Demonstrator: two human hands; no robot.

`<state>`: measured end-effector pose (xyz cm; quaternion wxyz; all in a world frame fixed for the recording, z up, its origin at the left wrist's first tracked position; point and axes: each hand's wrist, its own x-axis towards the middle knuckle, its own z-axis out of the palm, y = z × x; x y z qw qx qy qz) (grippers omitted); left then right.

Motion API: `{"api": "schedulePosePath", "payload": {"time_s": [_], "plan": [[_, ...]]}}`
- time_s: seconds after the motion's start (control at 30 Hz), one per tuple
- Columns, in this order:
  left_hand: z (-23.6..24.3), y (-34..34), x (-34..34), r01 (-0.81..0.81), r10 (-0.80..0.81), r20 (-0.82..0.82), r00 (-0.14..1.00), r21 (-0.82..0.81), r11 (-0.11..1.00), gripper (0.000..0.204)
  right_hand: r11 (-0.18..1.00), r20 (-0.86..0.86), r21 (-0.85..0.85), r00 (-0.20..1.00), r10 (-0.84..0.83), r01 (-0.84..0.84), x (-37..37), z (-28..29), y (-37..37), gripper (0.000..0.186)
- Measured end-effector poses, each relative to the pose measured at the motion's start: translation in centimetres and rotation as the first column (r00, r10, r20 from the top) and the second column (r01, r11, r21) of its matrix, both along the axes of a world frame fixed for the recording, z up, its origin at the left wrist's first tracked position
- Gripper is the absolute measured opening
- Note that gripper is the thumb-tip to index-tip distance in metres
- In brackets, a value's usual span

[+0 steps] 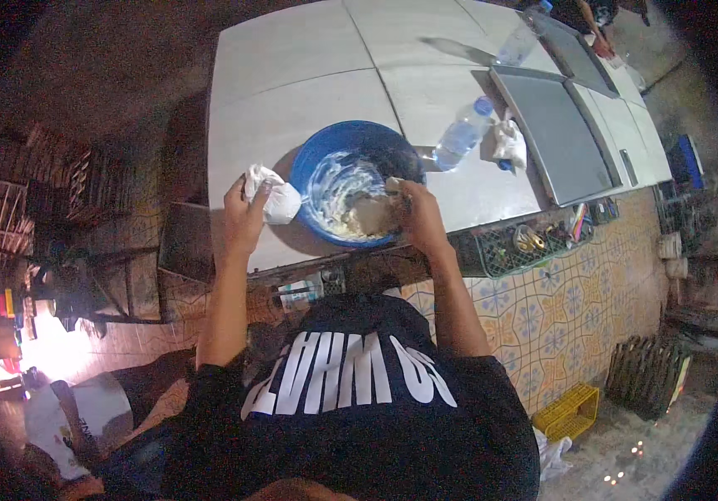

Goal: The person pours water from a plastic bottle into a bowl of flour and kneads the mixture by hand.

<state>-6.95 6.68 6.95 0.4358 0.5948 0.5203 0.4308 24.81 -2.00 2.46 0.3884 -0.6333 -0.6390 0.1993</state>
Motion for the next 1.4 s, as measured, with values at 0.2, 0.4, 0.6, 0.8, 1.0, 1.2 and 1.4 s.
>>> {"api": "schedulePosePath", "payload": {"time_s": [0.2, 0.4, 0.6, 0.8, 1.0, 1.2, 1.4], "plan": [[2.8, -2.4, -1.4, -0.173, 0.146, -0.212, 0.966, -0.115, 0.978, 0.028, 0.998, 0.043, -0.051, 0.998, -0.047, 0.049, 0.7, -2.8, -0.5, 0.035], [-6.8, -2.3, -2.8, -0.159, 0.157, -0.041, 0.987, -0.032, 0.987, 0.036, 0.980, 0.012, -0.116, 0.987, -0.162, 0.162, -2.7, -0.1, -1.1, 0.042], [-3.0, -1.9, -1.5, 0.065, -0.057, -0.442, 0.895, 0.003, 0.998, 0.043, 0.983, 0.056, -0.107, 0.988, -0.147, 0.152, -1.0, -3.0, -1.9, 0.043], [-6.5, -1.5, -1.8, 0.091, -0.051, -0.426, 0.903, 0.074, 0.993, 0.035, 0.980, 0.025, -0.097, 0.985, -0.172, 0.174, -1.5, -2.8, -1.6, 0.040], [-6.0, -1.5, -2.3, 0.209, -0.172, -0.443, 0.880, 0.037, 0.977, 0.047, 0.981, 0.022, -0.139, 0.991, -0.133, 0.135, -1.5, -1.2, -1.0, 0.038], [-2.0, -2.5, -2.6, 0.113, -0.078, -0.430, 0.900, 0.056, 0.992, 0.036, 0.971, 0.091, -0.181, 0.985, -0.144, 0.158, -2.3, 1.3, -0.6, 0.039], [-6.5, -0.1, -3.4, 0.151, -0.143, -0.083, 0.986, 0.091, 0.984, 0.018, 0.990, 0.008, -0.069, 0.992, -0.123, 0.124, -0.5, -3.0, 0.1, 0.039]]}}
